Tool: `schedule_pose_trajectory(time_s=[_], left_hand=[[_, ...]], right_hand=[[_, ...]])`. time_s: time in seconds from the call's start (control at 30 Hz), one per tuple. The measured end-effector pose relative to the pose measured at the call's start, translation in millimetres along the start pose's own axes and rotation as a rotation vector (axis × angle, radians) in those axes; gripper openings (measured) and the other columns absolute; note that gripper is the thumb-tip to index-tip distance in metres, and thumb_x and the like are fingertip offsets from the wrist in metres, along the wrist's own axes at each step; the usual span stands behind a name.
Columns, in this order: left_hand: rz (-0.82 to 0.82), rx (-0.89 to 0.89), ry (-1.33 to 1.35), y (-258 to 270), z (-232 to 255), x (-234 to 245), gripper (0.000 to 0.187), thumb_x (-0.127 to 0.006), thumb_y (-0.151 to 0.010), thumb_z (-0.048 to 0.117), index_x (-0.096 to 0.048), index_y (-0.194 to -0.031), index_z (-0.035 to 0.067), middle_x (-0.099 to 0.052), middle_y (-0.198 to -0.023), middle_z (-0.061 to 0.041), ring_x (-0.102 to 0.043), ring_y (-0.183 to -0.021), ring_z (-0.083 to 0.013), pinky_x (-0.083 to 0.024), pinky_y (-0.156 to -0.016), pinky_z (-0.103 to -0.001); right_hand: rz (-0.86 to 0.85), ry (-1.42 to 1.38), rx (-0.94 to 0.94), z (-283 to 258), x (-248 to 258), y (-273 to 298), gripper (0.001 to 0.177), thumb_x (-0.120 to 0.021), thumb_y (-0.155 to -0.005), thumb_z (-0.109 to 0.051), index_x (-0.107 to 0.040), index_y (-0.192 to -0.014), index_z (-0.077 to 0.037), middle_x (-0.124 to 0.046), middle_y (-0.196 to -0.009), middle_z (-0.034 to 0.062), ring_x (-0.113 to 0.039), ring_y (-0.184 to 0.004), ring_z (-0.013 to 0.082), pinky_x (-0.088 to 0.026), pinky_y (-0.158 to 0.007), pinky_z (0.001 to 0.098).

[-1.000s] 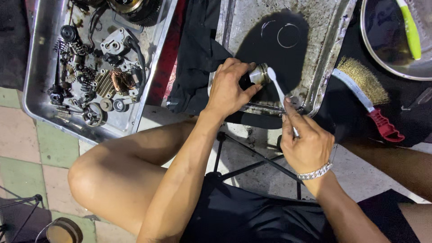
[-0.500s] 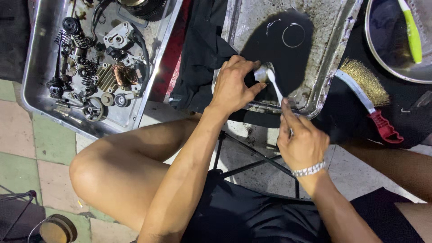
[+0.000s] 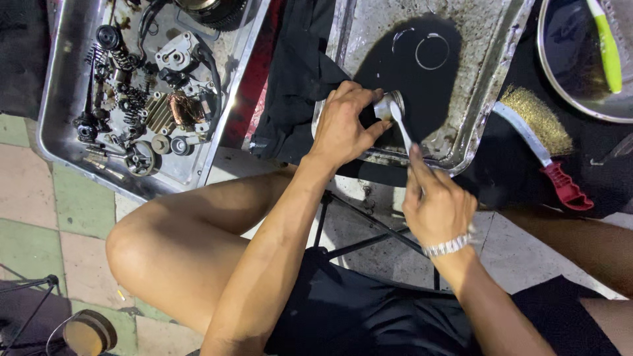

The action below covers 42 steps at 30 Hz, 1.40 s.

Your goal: The person scrubs a small cylindrical metal engine part with a toothbrush in a tray of dark liquid. They inspect the part, then use a wire brush to scrub the exterior before returning to the toothbrush for detailed cleaning of grooves and surfaces.

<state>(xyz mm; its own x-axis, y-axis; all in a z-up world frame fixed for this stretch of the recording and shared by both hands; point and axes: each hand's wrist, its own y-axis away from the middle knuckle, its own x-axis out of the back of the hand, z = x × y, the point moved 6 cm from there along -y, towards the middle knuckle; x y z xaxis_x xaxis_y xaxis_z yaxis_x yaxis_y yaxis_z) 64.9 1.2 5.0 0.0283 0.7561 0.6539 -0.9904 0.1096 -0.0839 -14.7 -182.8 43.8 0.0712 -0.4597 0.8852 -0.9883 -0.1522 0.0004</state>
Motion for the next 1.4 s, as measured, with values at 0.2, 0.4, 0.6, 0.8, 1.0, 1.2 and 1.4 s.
schedule_pose_trajectory(time_s=[0.2,0.4,0.6,0.8,1.0,1.2,1.4], left_hand=[[-0.027,0.021,0.007,-1,-2,-2,0.055,-0.09,-0.072,0.025,-0.073,-0.118,0.002,-0.069,-0.107,-0.014,-0.062,-0.108,-0.033,-0.047,-0.098,-0.042],[-0.007,0.053,-0.001,0,-4,-1,0.055,-0.09,-0.072,0.026,-0.073,-0.119,0.004,-0.066,-0.111,-0.015,-0.062,-0.109,-0.0336,-0.047,-0.098,-0.042],[-0.025,0.06,-0.022,-2,0,-3,0.056,-0.09,-0.071,0.027,-0.074,-0.119,0.004,-0.066,-0.11,-0.015,-0.061,-0.106,-0.0343,-0.047,-0.096,-0.043],[0.002,0.011,-0.019,0,-1,-1,0.053,-0.09,-0.07,0.024,-0.074,-0.117,0.003,-0.067,-0.109,-0.015,-0.062,-0.107,-0.0338,-0.048,-0.096,-0.042],[0.007,0.026,-0.013,-2,2,-2,0.052,-0.09,-0.07,0.024,-0.075,-0.115,0.003,-0.068,-0.106,-0.014,-0.063,-0.104,-0.0329,-0.048,-0.096,-0.042],[0.003,0.009,-0.035,-1,-2,-3,0.053,-0.09,-0.071,0.026,-0.074,-0.115,0.002,-0.067,-0.107,-0.015,-0.062,-0.105,-0.034,-0.048,-0.095,-0.042],[0.016,-0.001,-0.054,-2,0,-4,0.053,-0.09,-0.069,0.027,-0.074,-0.113,0.002,-0.067,-0.109,-0.016,-0.062,-0.105,-0.0339,-0.047,-0.095,-0.043]], right_hand=[[-0.023,0.037,0.023,1,-7,-25,0.043,-0.069,-0.095,-0.013,-0.07,-0.138,-0.017,-0.067,-0.072,0.011,-0.065,-0.056,0.0306,-0.049,-0.051,0.0451],[-0.059,-0.009,-0.031,5,1,1,0.04,-0.067,-0.096,-0.015,-0.07,-0.136,-0.016,-0.071,-0.076,0.0121,-0.066,-0.053,0.0293,-0.052,-0.051,0.0432],[-0.027,0.04,0.009,2,-1,-15,0.044,-0.067,-0.095,-0.014,-0.071,-0.138,-0.015,-0.068,-0.07,0.0125,-0.065,-0.054,0.0312,-0.051,-0.052,0.0446],[-0.013,0.058,0.001,2,0,-5,0.042,-0.069,-0.095,-0.017,-0.071,-0.136,-0.017,-0.069,-0.074,0.0135,-0.067,-0.057,0.033,-0.051,-0.053,0.0449],[-0.029,0.103,0.017,0,-4,-21,0.045,-0.068,-0.092,-0.018,-0.07,-0.138,-0.019,-0.069,-0.072,0.0121,-0.067,-0.056,0.0339,-0.051,-0.052,0.0467],[-0.002,0.112,0.047,4,-4,-11,0.046,-0.068,-0.092,-0.018,-0.07,-0.138,-0.019,-0.069,-0.075,0.0122,-0.067,-0.058,0.034,-0.051,-0.053,0.0473],[-0.02,0.104,0.046,4,2,-2,0.041,-0.068,-0.097,-0.016,-0.072,-0.137,-0.016,-0.069,-0.073,0.0132,-0.063,-0.049,0.0282,-0.05,-0.047,0.0422]])
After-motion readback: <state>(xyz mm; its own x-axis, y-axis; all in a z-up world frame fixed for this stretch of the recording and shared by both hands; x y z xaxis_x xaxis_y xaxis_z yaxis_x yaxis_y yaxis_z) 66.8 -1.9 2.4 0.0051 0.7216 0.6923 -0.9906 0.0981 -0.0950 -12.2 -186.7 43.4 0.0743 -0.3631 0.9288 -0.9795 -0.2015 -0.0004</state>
